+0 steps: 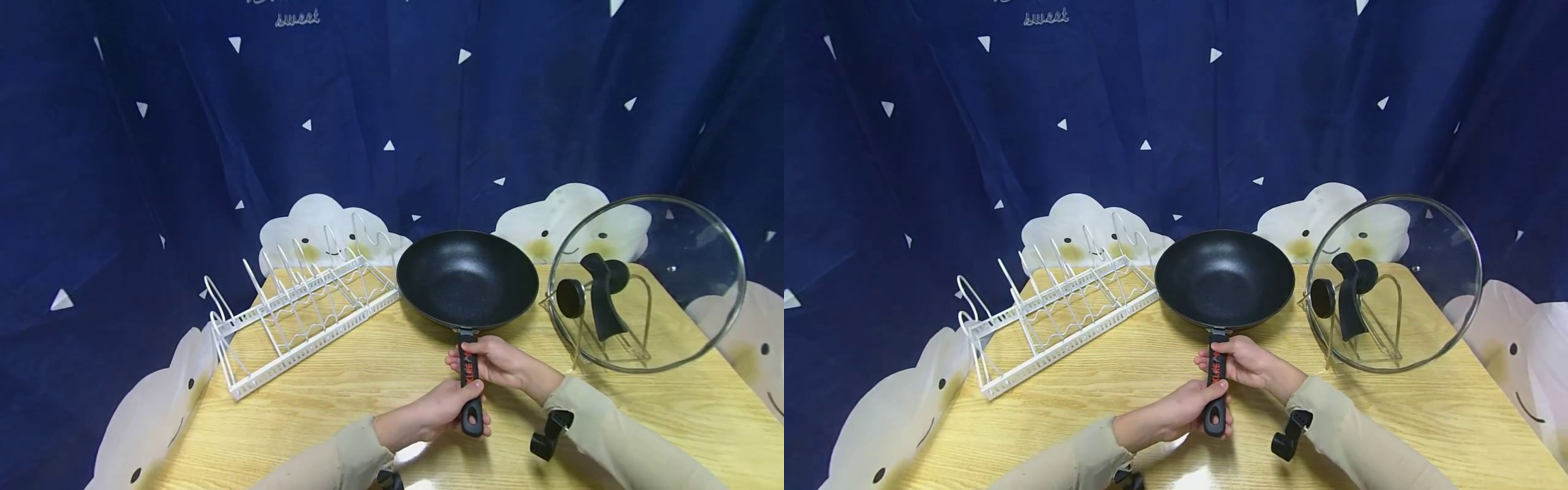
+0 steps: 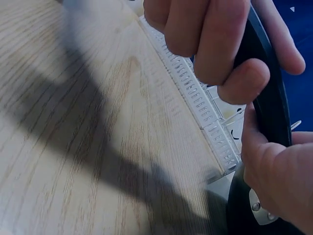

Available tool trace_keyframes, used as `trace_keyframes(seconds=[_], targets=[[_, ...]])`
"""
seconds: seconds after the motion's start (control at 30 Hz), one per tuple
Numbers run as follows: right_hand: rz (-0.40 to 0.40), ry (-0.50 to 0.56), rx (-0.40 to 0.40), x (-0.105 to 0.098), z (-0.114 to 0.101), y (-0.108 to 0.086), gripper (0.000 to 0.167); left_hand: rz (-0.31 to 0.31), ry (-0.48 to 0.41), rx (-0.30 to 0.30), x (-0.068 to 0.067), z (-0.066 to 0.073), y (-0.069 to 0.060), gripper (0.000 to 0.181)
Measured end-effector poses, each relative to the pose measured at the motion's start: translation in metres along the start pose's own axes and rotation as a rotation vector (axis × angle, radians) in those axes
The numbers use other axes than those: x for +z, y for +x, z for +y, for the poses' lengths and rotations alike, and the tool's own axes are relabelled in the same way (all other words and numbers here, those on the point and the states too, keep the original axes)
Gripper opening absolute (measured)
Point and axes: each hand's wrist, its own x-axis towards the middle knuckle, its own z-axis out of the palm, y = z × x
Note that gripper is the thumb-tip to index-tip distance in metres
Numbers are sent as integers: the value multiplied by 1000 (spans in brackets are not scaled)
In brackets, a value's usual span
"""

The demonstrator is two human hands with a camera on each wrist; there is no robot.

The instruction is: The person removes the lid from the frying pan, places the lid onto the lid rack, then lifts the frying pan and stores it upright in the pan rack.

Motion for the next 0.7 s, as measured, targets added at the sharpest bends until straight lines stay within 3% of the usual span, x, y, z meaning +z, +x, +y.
trace_keyframes(seconds=[0.43, 0.7], targets=[[-75, 162, 33, 0, -2, -2, 17, -31, -51, -18, 6, -2, 3, 33], [-40, 229, 81, -2, -2, -1, 21, -44, -51, 0, 8, -5, 6, 31]])
